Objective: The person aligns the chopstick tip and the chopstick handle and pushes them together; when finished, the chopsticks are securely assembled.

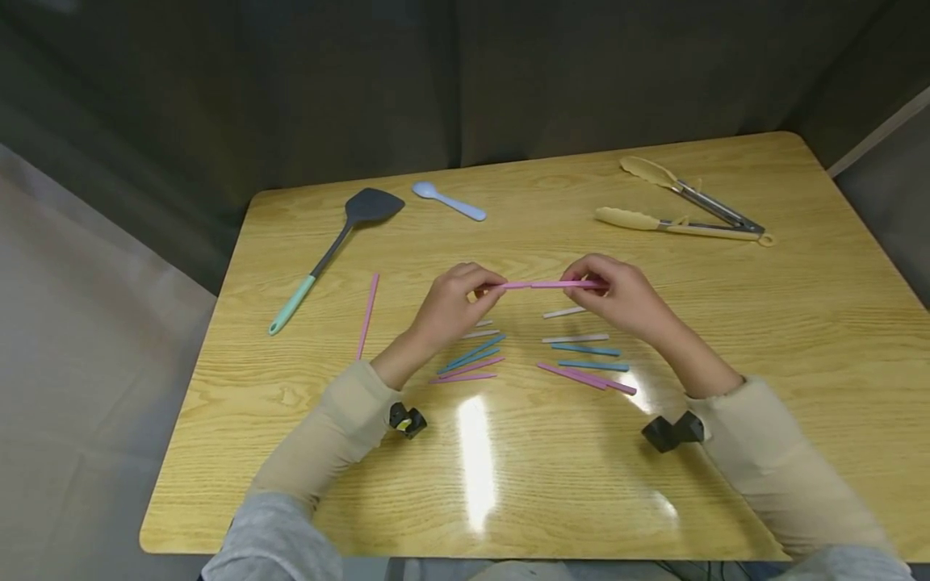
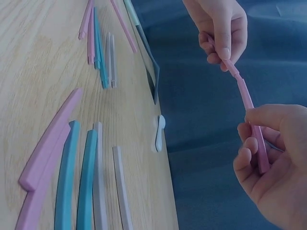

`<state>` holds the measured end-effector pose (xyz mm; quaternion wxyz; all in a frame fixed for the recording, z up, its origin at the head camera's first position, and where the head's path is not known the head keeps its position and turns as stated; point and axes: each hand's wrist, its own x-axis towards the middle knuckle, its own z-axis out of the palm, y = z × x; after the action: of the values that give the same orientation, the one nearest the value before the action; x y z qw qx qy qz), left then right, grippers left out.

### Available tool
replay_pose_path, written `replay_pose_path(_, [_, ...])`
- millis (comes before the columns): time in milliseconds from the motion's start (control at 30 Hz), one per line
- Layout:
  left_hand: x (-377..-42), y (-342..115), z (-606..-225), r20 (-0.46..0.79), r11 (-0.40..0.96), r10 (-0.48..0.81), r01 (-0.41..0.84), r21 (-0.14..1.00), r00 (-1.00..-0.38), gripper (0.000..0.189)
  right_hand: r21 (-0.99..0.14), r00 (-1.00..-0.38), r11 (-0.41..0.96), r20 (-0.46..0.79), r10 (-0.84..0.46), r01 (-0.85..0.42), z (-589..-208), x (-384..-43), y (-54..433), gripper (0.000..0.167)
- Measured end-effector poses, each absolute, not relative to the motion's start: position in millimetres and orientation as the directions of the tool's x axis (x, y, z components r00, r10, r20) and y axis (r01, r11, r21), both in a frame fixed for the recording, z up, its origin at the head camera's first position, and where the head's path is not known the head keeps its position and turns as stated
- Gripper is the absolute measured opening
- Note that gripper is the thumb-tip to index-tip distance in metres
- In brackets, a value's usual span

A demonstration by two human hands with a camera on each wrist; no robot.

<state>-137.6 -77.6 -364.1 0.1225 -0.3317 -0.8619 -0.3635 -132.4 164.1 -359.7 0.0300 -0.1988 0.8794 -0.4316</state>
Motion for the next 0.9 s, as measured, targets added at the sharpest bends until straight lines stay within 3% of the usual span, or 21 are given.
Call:
replay_pose_path(567, [-132, -77, -358, 0.44, 0.558, 0.478, 0.65, 0.516, -0.76, 0.01, -0.694, -0.868, 0.534, 0.299, -0.397, -0.483, -359, -130, 155, 0.006])
replay_pose_path(900, [-128, -74, -352, 0.49, 0.525, 0.471, 0.679, 0.513, -0.734, 0.009, -0.682, -0.83, 0.478, 0.407, -0.38, -0.553, -354, -125, 153, 0.009])
